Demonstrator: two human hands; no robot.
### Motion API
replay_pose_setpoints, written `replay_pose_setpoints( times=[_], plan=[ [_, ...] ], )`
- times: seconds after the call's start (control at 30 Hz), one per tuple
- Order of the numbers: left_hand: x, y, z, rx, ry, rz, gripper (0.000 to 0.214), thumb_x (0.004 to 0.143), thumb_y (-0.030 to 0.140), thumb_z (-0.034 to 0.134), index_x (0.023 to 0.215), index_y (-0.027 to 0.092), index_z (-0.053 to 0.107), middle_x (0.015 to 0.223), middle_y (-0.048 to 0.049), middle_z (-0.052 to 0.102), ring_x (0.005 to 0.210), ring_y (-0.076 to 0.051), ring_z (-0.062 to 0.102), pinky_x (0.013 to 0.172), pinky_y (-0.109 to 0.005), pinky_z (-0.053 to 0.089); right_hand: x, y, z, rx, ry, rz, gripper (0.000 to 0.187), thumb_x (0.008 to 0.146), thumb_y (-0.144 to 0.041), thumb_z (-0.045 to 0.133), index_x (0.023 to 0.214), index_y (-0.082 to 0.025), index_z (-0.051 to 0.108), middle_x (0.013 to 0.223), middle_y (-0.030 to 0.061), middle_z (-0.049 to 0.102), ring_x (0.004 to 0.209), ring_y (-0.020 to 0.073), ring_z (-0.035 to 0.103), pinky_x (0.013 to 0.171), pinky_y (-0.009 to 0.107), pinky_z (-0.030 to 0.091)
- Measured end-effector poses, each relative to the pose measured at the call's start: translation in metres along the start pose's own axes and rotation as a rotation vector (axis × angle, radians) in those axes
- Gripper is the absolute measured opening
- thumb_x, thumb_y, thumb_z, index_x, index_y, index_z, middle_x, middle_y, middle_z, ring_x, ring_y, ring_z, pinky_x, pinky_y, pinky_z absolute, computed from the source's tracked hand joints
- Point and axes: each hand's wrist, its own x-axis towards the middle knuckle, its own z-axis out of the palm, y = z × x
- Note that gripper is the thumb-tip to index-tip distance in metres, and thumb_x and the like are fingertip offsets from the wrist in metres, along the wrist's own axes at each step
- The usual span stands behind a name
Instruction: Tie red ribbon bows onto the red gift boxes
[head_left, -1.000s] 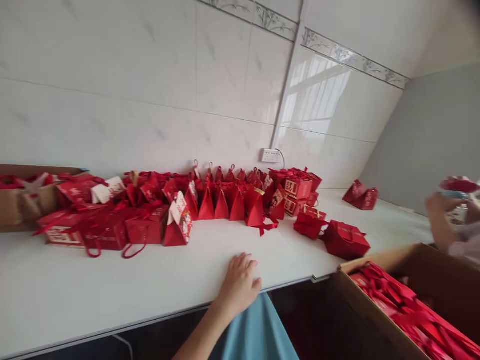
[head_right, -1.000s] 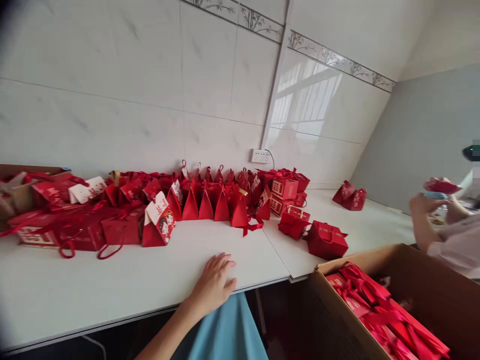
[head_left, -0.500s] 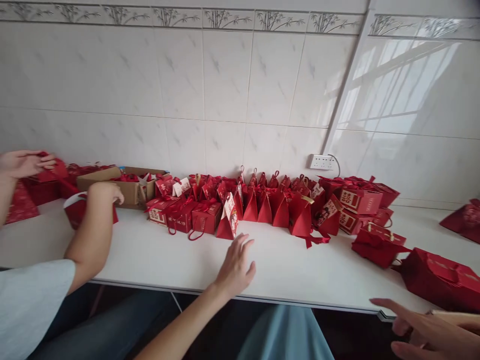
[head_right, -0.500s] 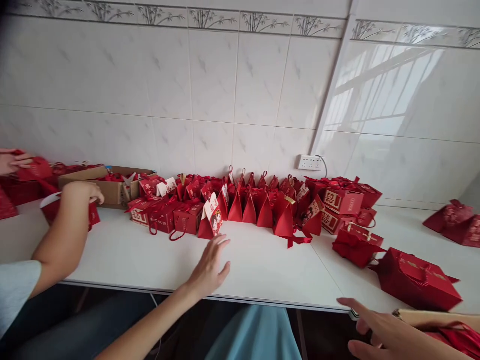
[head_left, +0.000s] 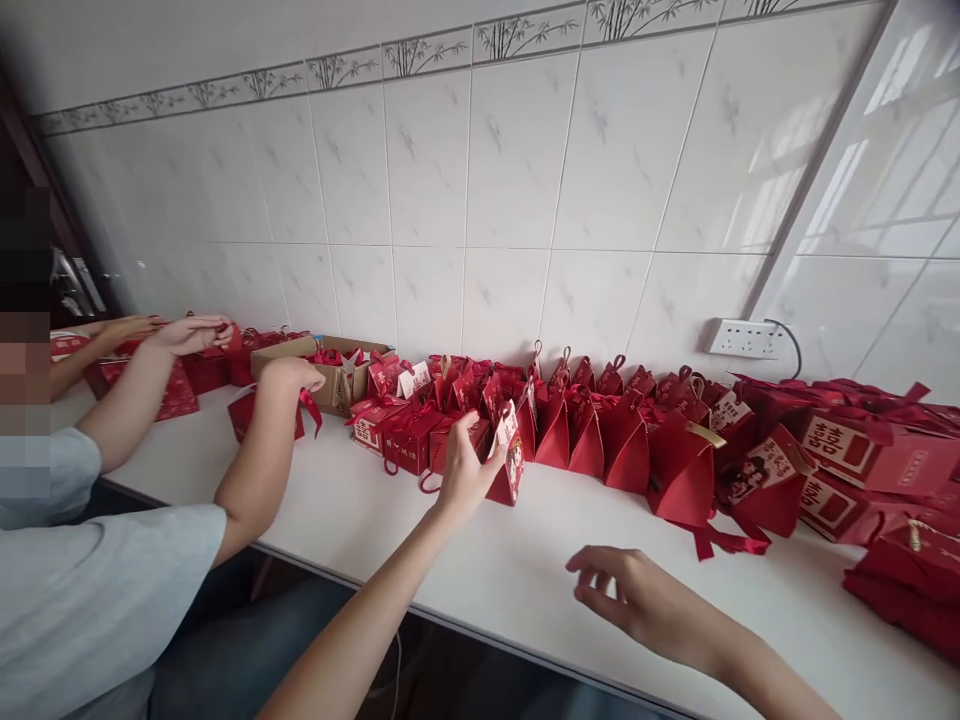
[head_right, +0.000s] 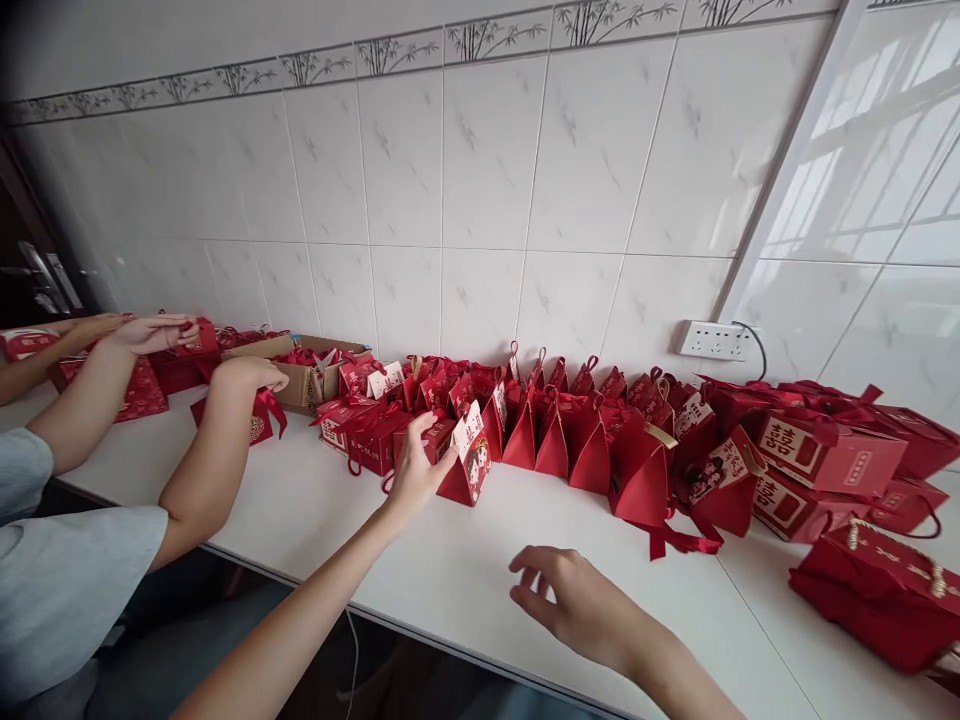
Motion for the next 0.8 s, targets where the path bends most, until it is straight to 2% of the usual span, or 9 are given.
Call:
replay_pose_setpoints(
  times=[0.13,0.27,0.37,0.47,0.63,0.8],
  plan=[
    [0.015,0.005,0.025,-0.084,0.026,-0.094,0.060,0.072,0.023,0.068,0.122,0.019,0.034,0.119,-0.0142,0.054,0.116,-0.026,0.053,0.096,-0.044,0.045,0.027,0.005,0.008,0.051,0.111,-0.063,0.028,0.088,-0.036,0.044,0.095,-0.021,0.066,0.086,0.0059,0.069,0.072,0.0180,0.063,0.065,0.030,0.051],
    [0.021,-0.003,0.036,-0.118,0.100,-0.114,0.051,0.076,0.020,0.063,0.119,0.019,0.036,0.110,-0.0112,0.059,0.107,-0.022,0.057,0.092,-0.041,0.047,0.041,0.018,0.014,0.096,0.143,-0.094,0.024,0.087,-0.034,0.045,0.088,-0.023,0.066,0.084,0.0036,0.068,0.070,0.0167,0.061,0.062,0.028,0.050],
    [0.022,-0.008,0.036,-0.116,0.116,-0.093,0.039,0.079,0.019,0.056,0.114,0.019,0.040,0.101,-0.0083,0.062,0.095,-0.019,0.061,0.083,-0.036,0.051,0.046,0.030,0.019,0.126,0.135,-0.076,0.026,0.090,-0.037,0.041,0.087,-0.023,0.063,0.085,0.0027,0.068,0.072,0.0164,0.060,0.063,0.027,0.048],
    [0.021,-0.007,0.034,-0.079,0.116,-0.074,0.024,0.080,0.016,0.052,0.103,0.019,0.046,0.094,-0.0065,0.063,0.087,-0.018,0.063,0.075,-0.032,0.052,0.049,0.043,0.029,0.168,0.191,-0.041,0.030,0.092,-0.040,0.036,0.087,-0.023,0.060,0.082,0.0024,0.066,0.068,0.0155,0.057,0.059,0.027,0.047],
    [0.017,0.003,0.029,-0.157,0.065,0.049,0.009,0.078,0.011,0.047,0.081,0.020,0.049,0.073,0.0009,0.059,0.066,-0.012,0.059,0.059,-0.022,0.049,0.047,0.057,0.041,0.132,0.297,-0.161,0.027,0.094,-0.038,0.035,0.086,-0.025,0.058,0.079,0.0010,0.062,0.061,0.0132,0.055,0.058,0.025,0.048],
    [0.016,0.008,0.022,-0.230,0.067,0.197,0.014,0.077,0.008,0.045,0.069,0.019,0.044,0.066,0.0026,0.049,0.060,-0.010,0.052,0.054,-0.019,0.044,0.044,0.059,0.034,0.150,0.538,-0.201,0.016,0.093,-0.032,0.041,0.090,-0.026,0.056,0.081,0.0025,0.059,0.068,0.0141,0.057,0.045,0.019,0.044]
  ],
)
